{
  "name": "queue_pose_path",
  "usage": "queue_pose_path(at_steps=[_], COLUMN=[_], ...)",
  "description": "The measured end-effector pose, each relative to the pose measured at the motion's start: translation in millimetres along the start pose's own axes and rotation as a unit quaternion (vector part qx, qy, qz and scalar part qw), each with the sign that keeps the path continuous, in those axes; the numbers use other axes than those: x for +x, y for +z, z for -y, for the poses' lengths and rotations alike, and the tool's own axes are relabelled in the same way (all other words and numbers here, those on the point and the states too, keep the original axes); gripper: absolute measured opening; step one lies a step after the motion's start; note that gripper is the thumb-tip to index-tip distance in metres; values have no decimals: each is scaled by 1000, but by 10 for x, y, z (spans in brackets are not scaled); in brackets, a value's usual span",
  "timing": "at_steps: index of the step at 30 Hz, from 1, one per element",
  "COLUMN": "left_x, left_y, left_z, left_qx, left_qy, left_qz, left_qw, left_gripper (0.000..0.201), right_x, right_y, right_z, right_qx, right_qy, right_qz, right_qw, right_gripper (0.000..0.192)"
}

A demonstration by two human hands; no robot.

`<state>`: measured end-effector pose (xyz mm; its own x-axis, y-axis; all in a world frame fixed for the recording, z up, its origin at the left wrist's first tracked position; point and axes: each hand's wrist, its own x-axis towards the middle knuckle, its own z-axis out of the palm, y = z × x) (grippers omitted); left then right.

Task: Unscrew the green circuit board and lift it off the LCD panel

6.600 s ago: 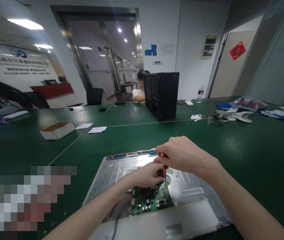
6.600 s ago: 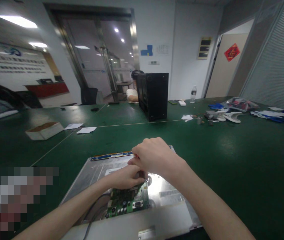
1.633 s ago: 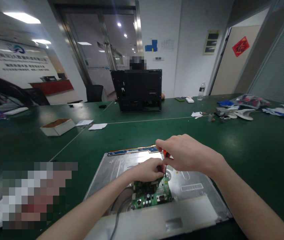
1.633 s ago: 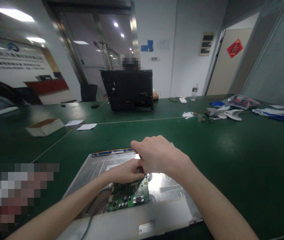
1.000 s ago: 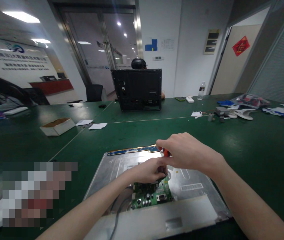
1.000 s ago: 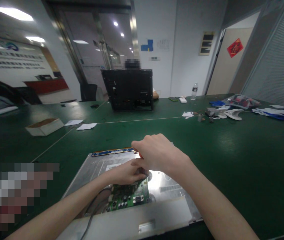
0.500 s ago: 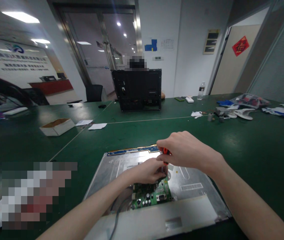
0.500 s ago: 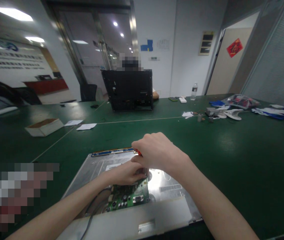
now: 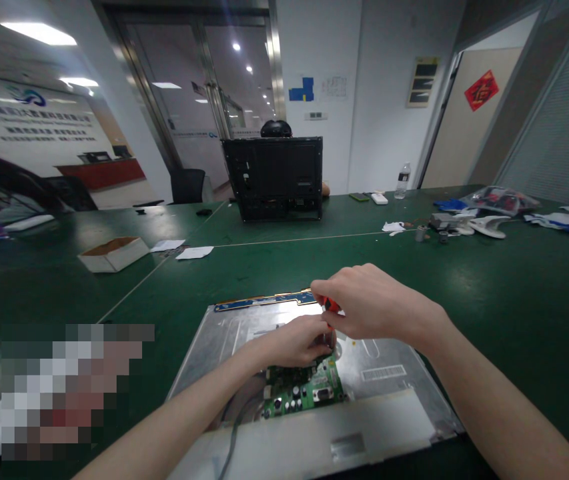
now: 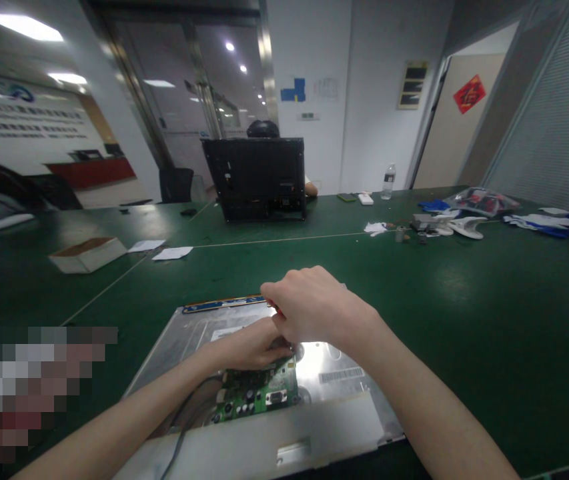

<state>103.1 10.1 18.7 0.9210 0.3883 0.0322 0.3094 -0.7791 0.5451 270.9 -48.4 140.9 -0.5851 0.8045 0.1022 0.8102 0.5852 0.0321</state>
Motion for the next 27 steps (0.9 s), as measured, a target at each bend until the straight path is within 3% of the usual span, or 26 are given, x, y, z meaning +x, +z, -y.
queue_pose_path(at_steps=[27], left_x=[17], left_y=[-21], left_z=[-14], left_qx=[5], left_qy=[-10], left_qz=[4], left_qw=[1000], left_gripper=[14], right_x=[-18], right_y=[-24], right_z=[14], right_qx=[-8], right_qy=[1], right_qz=[8], right_qw=[1000], right_gripper=[12])
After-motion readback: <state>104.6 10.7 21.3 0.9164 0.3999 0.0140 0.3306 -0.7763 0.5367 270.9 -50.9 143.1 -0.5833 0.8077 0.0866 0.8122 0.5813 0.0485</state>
